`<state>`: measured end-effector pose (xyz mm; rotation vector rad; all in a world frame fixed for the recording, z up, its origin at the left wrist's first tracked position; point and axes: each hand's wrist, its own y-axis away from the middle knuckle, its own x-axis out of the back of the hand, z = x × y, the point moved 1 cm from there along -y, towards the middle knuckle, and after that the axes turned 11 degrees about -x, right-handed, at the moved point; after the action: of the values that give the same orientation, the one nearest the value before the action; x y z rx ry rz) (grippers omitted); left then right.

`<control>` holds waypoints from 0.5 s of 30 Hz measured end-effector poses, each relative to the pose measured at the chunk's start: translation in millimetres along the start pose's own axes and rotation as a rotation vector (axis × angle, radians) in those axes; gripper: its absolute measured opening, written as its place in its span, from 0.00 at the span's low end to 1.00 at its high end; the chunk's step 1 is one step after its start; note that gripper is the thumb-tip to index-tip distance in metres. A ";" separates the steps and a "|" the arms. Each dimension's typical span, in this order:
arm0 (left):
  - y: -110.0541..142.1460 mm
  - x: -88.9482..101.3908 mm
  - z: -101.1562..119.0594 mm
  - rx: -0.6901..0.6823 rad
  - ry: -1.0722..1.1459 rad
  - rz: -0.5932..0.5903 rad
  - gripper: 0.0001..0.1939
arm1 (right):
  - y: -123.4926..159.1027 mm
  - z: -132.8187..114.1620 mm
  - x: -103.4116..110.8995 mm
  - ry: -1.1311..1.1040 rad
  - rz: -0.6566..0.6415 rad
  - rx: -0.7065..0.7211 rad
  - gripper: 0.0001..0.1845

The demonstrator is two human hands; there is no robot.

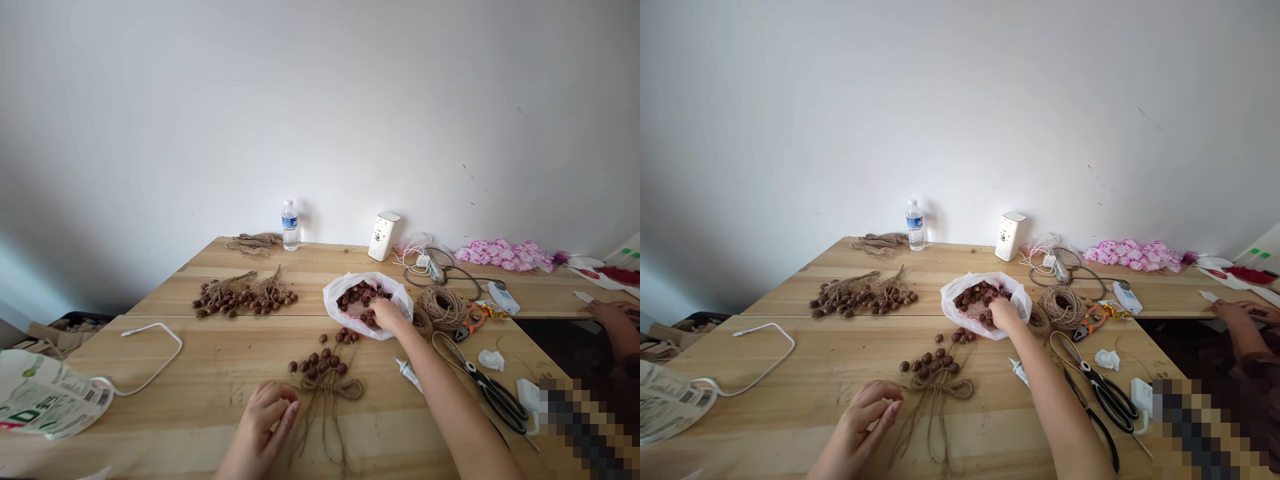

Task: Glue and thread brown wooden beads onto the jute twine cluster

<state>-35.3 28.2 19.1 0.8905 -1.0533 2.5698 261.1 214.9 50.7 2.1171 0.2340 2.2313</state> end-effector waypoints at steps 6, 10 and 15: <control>1.7 -2.5 -1.1 0.043 0.031 -0.017 0.10 | -4.4 -6.7 -3.8 0.047 -0.028 -0.015 0.15; 2.9 -4.5 -2.0 0.076 0.054 -0.015 0.12 | -5.8 -6.5 -0.8 0.045 -0.016 -0.043 0.14; 4.1 -6.0 -2.1 0.092 0.071 -0.012 0.12 | -9.1 -5.3 2.0 0.038 -0.004 -0.065 0.14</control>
<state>-33.3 26.8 12.0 0.8172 -0.9146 2.6373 255.1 223.8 51.1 2.0425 0.1648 2.2461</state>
